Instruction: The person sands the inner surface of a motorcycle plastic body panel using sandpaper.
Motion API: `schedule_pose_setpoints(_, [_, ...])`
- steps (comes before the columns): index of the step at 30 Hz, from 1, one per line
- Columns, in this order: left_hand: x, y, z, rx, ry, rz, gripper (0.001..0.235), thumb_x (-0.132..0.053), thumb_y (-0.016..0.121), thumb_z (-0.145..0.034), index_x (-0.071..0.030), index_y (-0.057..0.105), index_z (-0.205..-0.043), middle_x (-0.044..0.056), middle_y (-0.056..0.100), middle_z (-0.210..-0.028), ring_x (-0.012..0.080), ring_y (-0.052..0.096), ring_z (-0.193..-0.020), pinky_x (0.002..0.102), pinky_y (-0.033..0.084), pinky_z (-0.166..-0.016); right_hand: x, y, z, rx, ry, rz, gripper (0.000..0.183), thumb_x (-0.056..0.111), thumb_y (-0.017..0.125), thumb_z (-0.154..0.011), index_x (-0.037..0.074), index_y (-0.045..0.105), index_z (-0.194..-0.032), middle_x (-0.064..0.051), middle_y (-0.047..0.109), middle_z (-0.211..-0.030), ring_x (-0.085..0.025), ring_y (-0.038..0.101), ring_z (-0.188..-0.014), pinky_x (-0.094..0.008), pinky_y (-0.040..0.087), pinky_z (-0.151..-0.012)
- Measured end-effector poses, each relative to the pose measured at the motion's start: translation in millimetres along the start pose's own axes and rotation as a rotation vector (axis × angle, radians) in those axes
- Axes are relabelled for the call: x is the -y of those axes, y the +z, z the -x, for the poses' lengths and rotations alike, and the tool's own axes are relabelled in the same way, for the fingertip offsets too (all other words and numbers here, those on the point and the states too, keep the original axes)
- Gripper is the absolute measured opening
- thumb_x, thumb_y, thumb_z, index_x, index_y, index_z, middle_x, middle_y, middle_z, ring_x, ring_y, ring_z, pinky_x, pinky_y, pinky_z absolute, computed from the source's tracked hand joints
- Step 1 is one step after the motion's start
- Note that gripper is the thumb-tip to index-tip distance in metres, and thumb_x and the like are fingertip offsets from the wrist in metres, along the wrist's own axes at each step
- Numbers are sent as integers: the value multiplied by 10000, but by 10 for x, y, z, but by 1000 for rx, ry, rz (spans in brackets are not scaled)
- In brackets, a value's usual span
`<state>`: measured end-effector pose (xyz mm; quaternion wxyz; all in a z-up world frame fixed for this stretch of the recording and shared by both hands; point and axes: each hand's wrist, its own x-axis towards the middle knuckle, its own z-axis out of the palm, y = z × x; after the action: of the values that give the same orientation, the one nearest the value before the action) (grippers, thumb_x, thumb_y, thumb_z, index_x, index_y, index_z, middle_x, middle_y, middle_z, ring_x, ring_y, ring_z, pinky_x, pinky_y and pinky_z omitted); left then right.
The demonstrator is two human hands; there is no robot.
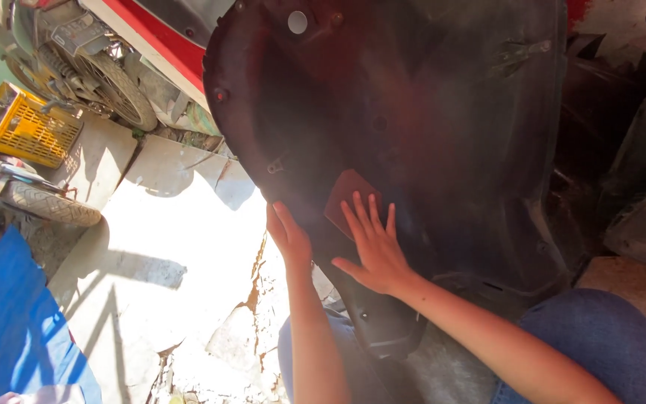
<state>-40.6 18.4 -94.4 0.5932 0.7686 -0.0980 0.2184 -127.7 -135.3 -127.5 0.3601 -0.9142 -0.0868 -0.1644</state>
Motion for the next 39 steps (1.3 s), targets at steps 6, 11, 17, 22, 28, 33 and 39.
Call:
schedule_pose_setpoints(6, [-35,36,-8,15,-14,100,537,-402,333,-1129,36,544,-1357,113,659,-1177,195,604,-1034,318,471,-908,-641,-56,-306,46,12,8,900,528,533,-938,97,176,-1642,-222,80,-1704,-394,58,-1583,-515,61,-1273])
schedule_pose_setpoints(11, [143,1,-23,19,27,145,560,-425,346,-1143,59,536,-1349,130,646,-1217,202,600,-1089,315,470,-953,-455,108,-397,-112,-8,-40,865,476,521,-985,21,179,-1636,-282,115,-1692,-445,79,-1566,-567,45,-1240])
schedule_pose_setpoints(17, [-66,33,-53,44,61,177,569,-419,338,-1146,58,529,-1390,143,643,-1266,204,609,-1147,322,472,-1001,-691,-89,-494,5,-4,65,785,483,544,-976,164,234,-1624,-153,155,-1714,-343,117,-1601,-513,86,-1303])
schedule_pose_setpoints(22, [7,40,-50,30,70,170,568,-401,352,-1137,61,494,-1435,149,629,-1304,214,591,-1176,326,455,-1019,-434,-97,-470,-78,15,-26,830,411,567,-963,68,222,-1636,-248,161,-1698,-405,130,-1576,-552,82,-1257])
schedule_pose_setpoints(28, [21,64,-6,-9,46,165,556,-388,365,-1150,60,426,-1474,181,573,-1385,240,558,-1247,352,440,-1069,-566,-103,-404,-68,-50,-133,844,391,586,-926,62,230,-1618,-255,198,-1676,-419,163,-1560,-548,111,-1248])
schedule_pose_setpoints(33, [-166,86,-18,8,172,165,633,-373,358,-1140,7,180,-1614,210,439,-1583,276,469,-1439,377,351,-1199,-702,-326,-631,-205,133,162,760,412,560,-1017,118,236,-1639,-218,198,-1704,-381,167,-1580,-559,104,-1274])
schedule_pose_setpoints(39, [-193,91,-32,-11,225,-84,613,-315,275,-1159,42,151,-1642,222,190,-1732,323,219,-1610,409,203,-1292,-254,-122,-418,-42,-160,-408,789,376,537,-1009,32,194,-1631,-300,131,-1682,-475,77,-1544,-585,47,-1212])
